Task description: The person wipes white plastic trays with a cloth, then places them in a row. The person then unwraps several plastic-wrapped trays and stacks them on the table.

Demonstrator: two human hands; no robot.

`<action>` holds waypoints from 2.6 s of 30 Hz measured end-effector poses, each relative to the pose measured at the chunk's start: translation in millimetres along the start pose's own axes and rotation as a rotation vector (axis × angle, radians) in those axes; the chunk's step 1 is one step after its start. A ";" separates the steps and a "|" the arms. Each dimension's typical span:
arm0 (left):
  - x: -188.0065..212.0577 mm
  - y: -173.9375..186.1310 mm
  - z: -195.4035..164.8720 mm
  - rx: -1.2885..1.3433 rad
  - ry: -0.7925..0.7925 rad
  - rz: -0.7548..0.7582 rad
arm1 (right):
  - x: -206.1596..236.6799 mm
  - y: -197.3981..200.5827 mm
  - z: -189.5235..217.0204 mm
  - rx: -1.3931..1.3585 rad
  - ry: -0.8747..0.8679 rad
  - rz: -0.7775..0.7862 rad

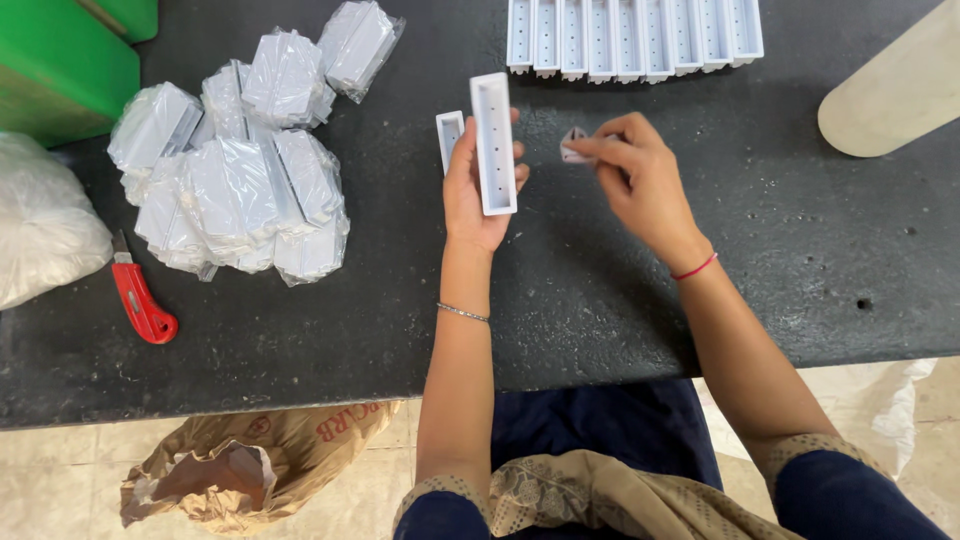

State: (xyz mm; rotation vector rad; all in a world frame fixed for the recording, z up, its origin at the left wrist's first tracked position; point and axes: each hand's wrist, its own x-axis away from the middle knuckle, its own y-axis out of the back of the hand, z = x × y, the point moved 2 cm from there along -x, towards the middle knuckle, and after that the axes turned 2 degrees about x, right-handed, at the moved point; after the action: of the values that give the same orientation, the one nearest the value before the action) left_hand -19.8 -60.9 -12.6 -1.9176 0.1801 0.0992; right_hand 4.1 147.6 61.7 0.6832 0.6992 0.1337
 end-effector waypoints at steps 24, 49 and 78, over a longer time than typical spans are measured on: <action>10.4 -20.8 47.3 -0.090 0.375 -0.019 | 8.6 4.3 8.3 -0.010 0.039 -0.206; 8.5 -23.9 -27.2 0.075 0.167 0.156 | -1.9 17.3 12.2 -0.243 0.091 0.303; 2.2 -15.1 1.2 -0.197 0.174 0.035 | -1.1 13.6 2.4 -0.100 0.066 -0.083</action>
State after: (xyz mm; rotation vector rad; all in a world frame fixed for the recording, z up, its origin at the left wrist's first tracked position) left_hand -15.0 -54.8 0.6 -2.1206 0.3311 -0.0286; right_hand 6.2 156.5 72.0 0.5552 0.7776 0.1143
